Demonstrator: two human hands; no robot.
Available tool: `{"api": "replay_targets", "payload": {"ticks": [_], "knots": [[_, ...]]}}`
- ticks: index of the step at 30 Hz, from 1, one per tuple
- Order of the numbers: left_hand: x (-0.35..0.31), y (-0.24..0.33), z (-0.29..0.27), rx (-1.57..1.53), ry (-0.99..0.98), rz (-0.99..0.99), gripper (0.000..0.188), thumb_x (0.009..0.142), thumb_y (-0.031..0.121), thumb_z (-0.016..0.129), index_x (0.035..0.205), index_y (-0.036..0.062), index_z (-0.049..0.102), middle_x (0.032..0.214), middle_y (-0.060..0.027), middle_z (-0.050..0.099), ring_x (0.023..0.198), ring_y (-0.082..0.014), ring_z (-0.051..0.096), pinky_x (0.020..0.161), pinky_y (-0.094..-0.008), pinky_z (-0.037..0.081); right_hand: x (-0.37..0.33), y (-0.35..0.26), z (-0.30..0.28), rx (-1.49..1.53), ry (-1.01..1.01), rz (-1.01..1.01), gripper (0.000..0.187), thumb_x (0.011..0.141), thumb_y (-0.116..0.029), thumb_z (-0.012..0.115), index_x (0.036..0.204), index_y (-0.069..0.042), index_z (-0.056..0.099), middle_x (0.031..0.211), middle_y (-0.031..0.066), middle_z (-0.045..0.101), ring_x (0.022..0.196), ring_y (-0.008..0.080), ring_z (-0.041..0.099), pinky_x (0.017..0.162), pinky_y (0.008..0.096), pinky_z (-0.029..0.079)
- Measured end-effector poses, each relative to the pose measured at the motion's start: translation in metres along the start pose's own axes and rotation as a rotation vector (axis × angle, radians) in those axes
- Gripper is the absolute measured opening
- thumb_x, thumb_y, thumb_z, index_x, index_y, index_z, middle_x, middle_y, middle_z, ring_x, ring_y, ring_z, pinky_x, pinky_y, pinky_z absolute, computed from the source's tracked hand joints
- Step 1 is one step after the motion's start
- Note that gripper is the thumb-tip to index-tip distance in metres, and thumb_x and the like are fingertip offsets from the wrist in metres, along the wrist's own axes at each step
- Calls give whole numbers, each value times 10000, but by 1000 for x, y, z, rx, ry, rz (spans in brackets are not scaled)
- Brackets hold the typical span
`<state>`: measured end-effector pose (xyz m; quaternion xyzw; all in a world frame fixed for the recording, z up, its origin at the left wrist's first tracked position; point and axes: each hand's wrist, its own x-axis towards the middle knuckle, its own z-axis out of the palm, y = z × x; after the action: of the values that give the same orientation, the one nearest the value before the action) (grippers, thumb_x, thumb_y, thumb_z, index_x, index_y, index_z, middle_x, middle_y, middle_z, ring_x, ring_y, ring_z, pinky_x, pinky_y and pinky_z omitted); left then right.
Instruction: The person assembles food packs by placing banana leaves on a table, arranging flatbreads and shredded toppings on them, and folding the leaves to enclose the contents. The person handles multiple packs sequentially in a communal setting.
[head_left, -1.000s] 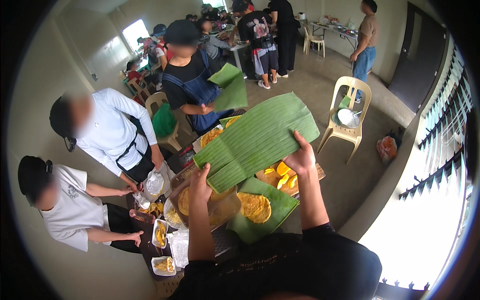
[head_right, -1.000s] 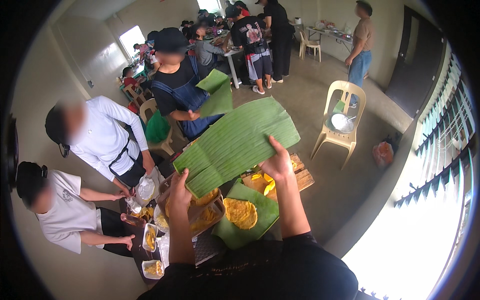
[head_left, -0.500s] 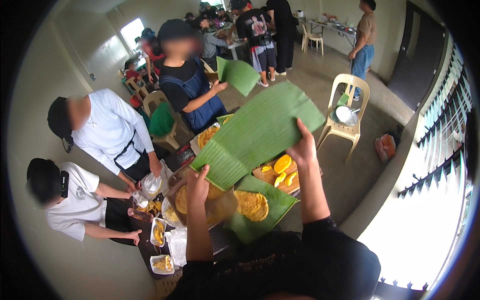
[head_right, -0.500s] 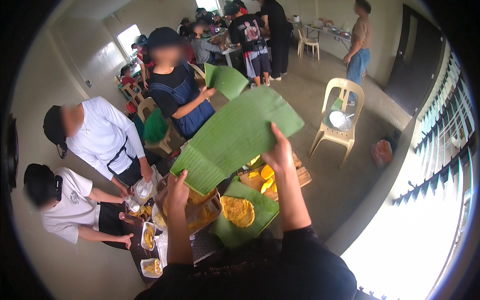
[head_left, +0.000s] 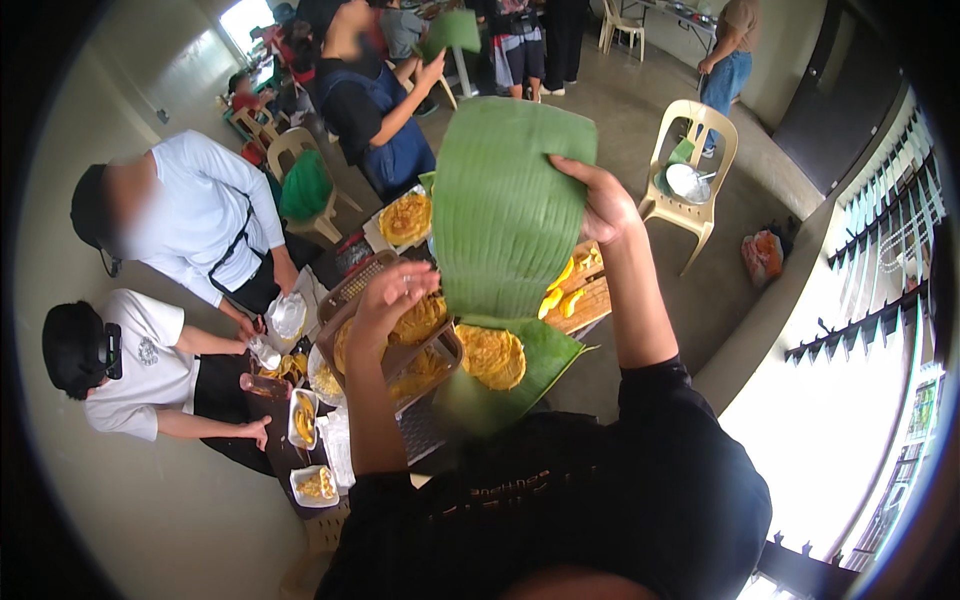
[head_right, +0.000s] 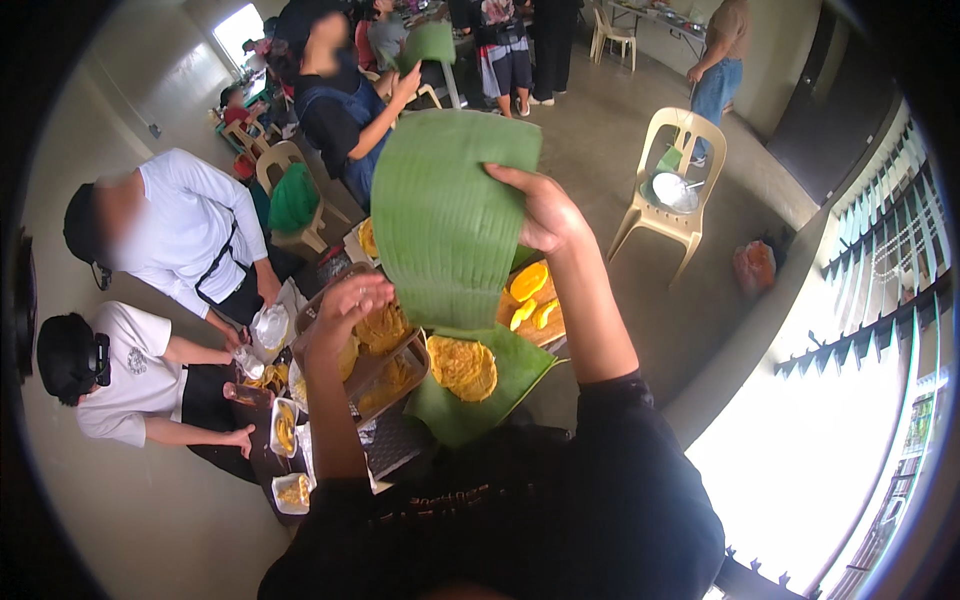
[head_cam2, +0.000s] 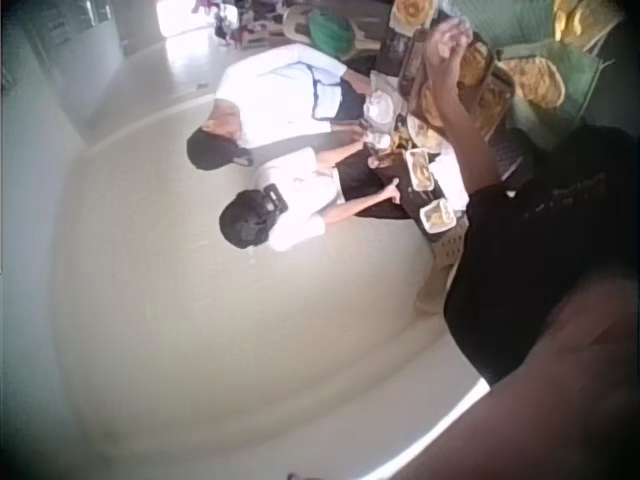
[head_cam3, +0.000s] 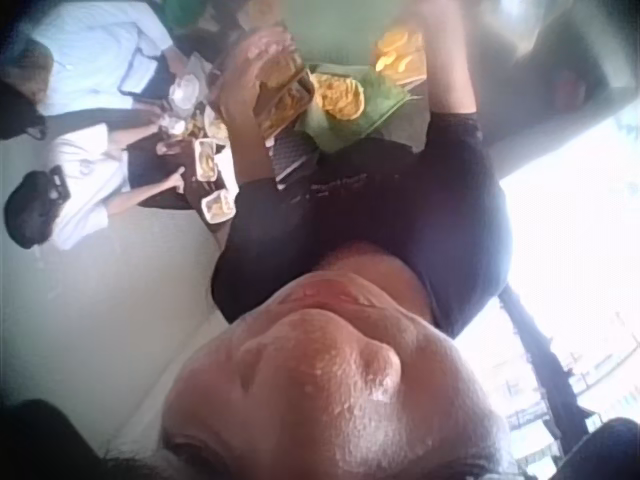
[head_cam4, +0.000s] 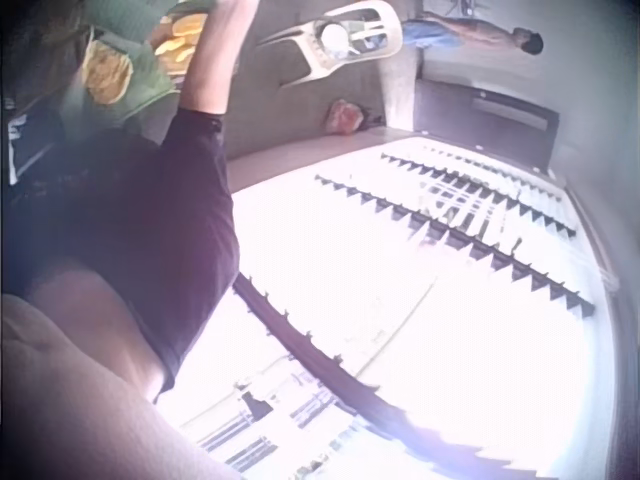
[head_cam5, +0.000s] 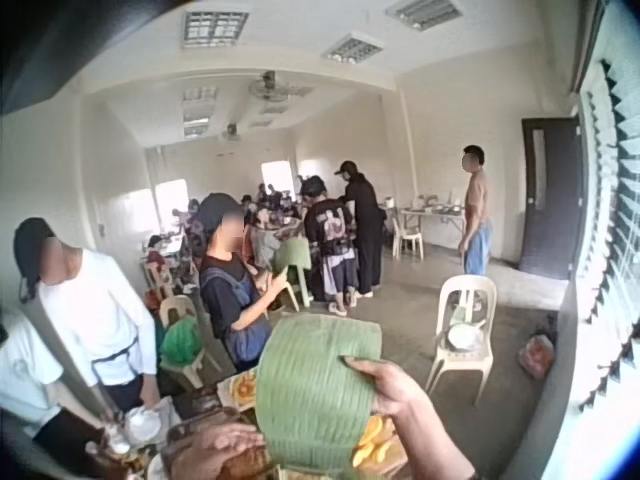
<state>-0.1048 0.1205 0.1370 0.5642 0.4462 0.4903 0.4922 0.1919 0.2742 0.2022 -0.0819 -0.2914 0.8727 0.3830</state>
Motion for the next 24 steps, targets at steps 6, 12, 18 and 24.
{"api": "replay_targets", "payload": {"ticks": [6,12,18,24], "knots": [[23,10,32,-169,-91,229,364,841,138,673,1131,-39,541,1071,-90,611,979,-155,562,862,-300,443,10,20,28,-36,-91,222,340,917,-125,538,1177,87,485,1091,204,604,926,263,657,753,350,581],[10,0,47,-212,187,185,326,837,145,682,1092,-22,566,1032,-53,607,939,-138,555,827,-301,439,11,41,27,-188,-63,295,386,922,-180,547,1206,71,471,1132,182,594,975,247,639,796,356,562],[-4,-6,52,-288,401,68,200,854,132,667,984,-13,619,943,-28,616,843,-94,557,749,-257,442,-25,90,-18,-282,-160,281,481,912,-257,577,1263,53,467,1205,137,577,1033,189,602,852,310,502],[-10,-22,43,-195,450,20,150,861,108,665,944,-14,639,886,-15,630,796,-74,555,721,-249,441,-37,133,-37,-760,-103,154,400,882,-259,634,1150,35,589,1015,115,664,955,132,600,847,277,470]]}}
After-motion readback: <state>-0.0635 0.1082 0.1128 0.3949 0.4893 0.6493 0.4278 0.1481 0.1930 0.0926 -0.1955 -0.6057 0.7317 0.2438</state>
